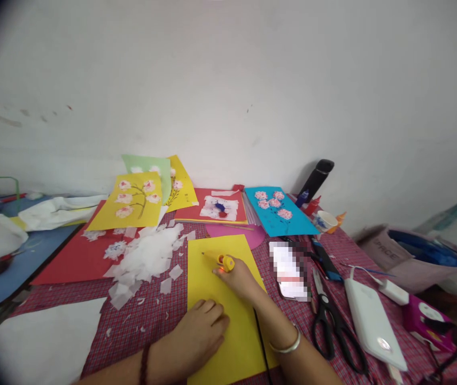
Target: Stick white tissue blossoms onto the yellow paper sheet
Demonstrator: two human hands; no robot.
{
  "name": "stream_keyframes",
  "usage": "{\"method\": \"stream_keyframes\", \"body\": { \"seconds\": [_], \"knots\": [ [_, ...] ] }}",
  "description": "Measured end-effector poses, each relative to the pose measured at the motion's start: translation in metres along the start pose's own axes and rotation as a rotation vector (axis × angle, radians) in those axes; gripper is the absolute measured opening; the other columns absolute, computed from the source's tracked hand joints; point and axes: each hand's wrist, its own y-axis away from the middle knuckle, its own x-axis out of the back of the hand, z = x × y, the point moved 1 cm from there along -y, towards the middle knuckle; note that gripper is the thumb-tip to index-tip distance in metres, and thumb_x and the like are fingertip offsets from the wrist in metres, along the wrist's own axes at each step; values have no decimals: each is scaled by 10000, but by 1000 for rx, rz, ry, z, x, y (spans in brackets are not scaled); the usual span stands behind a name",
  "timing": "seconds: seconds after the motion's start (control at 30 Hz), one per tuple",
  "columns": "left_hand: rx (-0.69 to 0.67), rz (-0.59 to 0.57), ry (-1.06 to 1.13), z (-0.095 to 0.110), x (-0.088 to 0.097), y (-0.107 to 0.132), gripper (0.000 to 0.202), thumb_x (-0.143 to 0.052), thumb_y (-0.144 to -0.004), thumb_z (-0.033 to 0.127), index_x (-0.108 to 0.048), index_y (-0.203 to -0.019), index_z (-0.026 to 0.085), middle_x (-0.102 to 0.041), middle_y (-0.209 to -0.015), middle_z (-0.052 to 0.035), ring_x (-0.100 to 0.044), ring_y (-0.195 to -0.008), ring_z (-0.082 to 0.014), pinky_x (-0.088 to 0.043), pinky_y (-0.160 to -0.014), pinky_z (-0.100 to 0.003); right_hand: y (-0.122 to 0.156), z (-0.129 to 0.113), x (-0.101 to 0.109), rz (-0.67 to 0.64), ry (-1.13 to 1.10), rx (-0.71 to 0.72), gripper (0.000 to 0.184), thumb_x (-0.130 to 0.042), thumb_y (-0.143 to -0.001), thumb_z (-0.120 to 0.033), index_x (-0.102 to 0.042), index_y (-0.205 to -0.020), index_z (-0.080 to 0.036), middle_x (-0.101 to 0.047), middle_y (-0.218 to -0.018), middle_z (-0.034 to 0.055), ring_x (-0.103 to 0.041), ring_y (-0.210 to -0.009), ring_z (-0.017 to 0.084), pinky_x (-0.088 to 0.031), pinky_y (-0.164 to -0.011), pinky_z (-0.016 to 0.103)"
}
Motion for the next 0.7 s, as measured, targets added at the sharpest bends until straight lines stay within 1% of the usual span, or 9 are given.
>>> {"method": "stream_keyframes", "body": {
  "seconds": [0.1,0.17,0.37,0.47,0.57,0.7],
  "knots": [
    [1,3,-12,0,0,0,123,-434,-867,244,-513,-905,158,-526,-901,-45,-452,-821,-183,-346,-695,-318,1,-2,4,-10,43,-18,244,-588,-697,-384,-630,-799,-167,-651,-720,25,-581,-653,177,-443,-588,260],
    [3,11,-16,0,1,0,127,-426,-871,241,-514,-907,156,-527,-897,-48,-452,-823,-184,-346,-698,-319,2,-3,6,-18,47,-13,237,-580,-700,-382,-636,-793,-171,-649,-705,19,-575,-650,175,-442,-587,257],
    [19,22,-20,2,0,0,118,-430,-872,245,-508,-906,164,-525,-905,-38,-446,-828,-179,-356,-713,-318,1,-2,5,-21,-36,12,217,-577,-713,-361,-600,-800,-165,-651,-744,21,-577,-685,174,-452,-619,261],
    [14,6,-23,1,-1,0,123,-432,-871,249,-508,-913,162,-522,-907,-42,-445,-827,-179,-359,-716,-320,1,0,5,-9,3,-5,205,-581,-709,-364,-606,-778,-173,-648,-720,17,-574,-668,175,-445,-595,261],
    [2,-5,-10,1,1,0,128,-420,-875,237,-509,-921,157,-521,-915,-50,-447,-833,-181,-360,-712,-317,3,-1,9,-14,34,-15,224,-587,-703,-382,-621,-795,-180,-650,-717,16,-570,-664,176,-434,-575,255],
    [-3,-12,1,0,5,0,136,-405,-880,235,-509,-917,156,-522,-915,-51,-448,-838,-183,-358,-716,-321,5,-2,9,-24,-20,-1,237,-595,-697,-381,-604,-810,-172,-648,-754,13,-572,-691,170,-444,-605,253]
  ]
}}
